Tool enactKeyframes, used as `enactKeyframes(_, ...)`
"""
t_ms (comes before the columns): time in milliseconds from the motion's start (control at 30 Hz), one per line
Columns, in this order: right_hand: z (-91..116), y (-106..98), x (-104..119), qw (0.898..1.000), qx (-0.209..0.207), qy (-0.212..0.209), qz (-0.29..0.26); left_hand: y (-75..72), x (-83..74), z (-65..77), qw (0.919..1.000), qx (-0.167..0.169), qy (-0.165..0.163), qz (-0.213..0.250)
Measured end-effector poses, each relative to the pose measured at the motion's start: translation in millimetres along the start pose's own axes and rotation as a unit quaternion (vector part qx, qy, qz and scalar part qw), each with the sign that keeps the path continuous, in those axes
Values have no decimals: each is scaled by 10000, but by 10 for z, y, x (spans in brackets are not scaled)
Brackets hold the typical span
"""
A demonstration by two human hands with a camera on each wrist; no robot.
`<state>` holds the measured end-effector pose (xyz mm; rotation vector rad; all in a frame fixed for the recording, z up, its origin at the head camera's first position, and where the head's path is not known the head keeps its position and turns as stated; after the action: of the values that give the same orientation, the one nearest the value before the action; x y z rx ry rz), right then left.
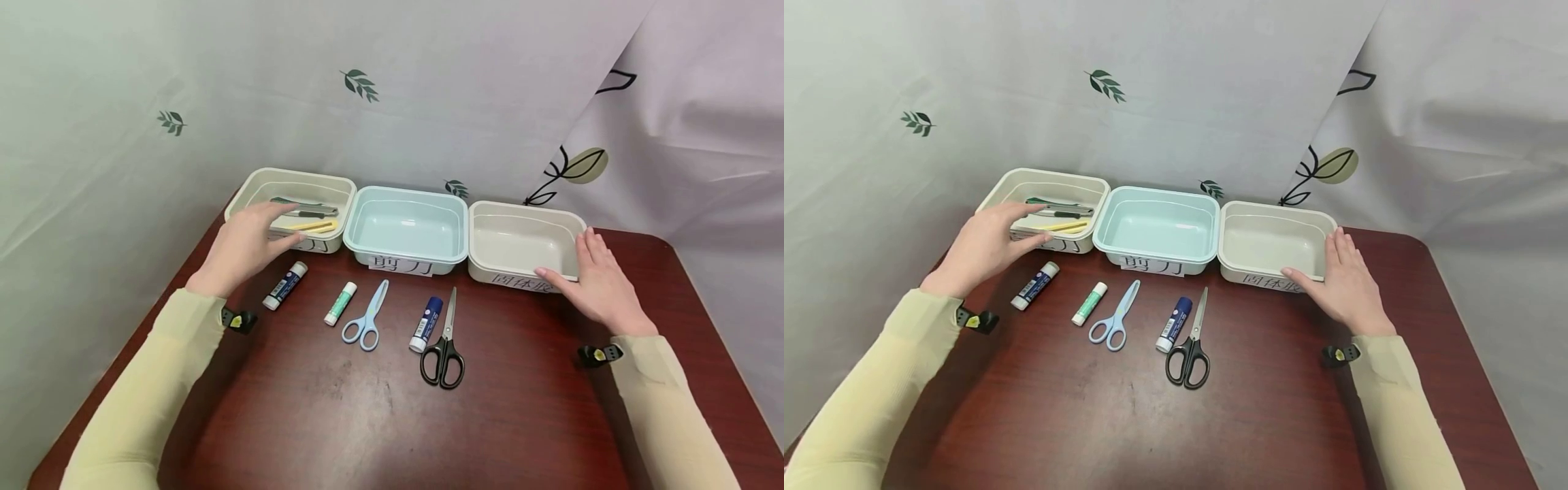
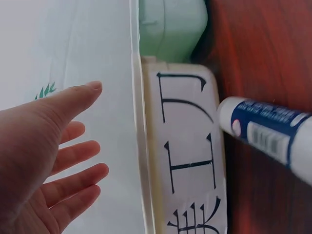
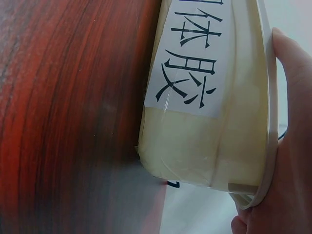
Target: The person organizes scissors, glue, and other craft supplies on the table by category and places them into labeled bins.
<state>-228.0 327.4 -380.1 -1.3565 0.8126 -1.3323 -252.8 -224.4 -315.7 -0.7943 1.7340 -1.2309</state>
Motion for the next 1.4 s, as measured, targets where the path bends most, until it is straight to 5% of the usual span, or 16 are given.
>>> enactKeyframes(667, 5, 11, 15, 10000, 5, -39, 15, 286, -102, 369, 9994, 178, -109, 259)
enactKeyframes(1000, 9, 2, 17, 10000, 8, -37, -22, 454, -424, 467, 9987, 198, 208, 409)
enactKeyframes(1400, 1, 2, 5, 10000, 14, -35, -3, 645, -750, 425, 9954, 562, 541, 551)
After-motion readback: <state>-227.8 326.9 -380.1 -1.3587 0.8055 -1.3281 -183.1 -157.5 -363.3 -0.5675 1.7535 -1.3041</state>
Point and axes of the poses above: each hand's wrist, its own z-axis away from the middle knuckle, its own y-axis out of the palm, x = y × z, the point moved 6 cm from there along -z, towards the middle knuckle, and after that the axes turned 13 degrees about x, right-handed, at the moved point
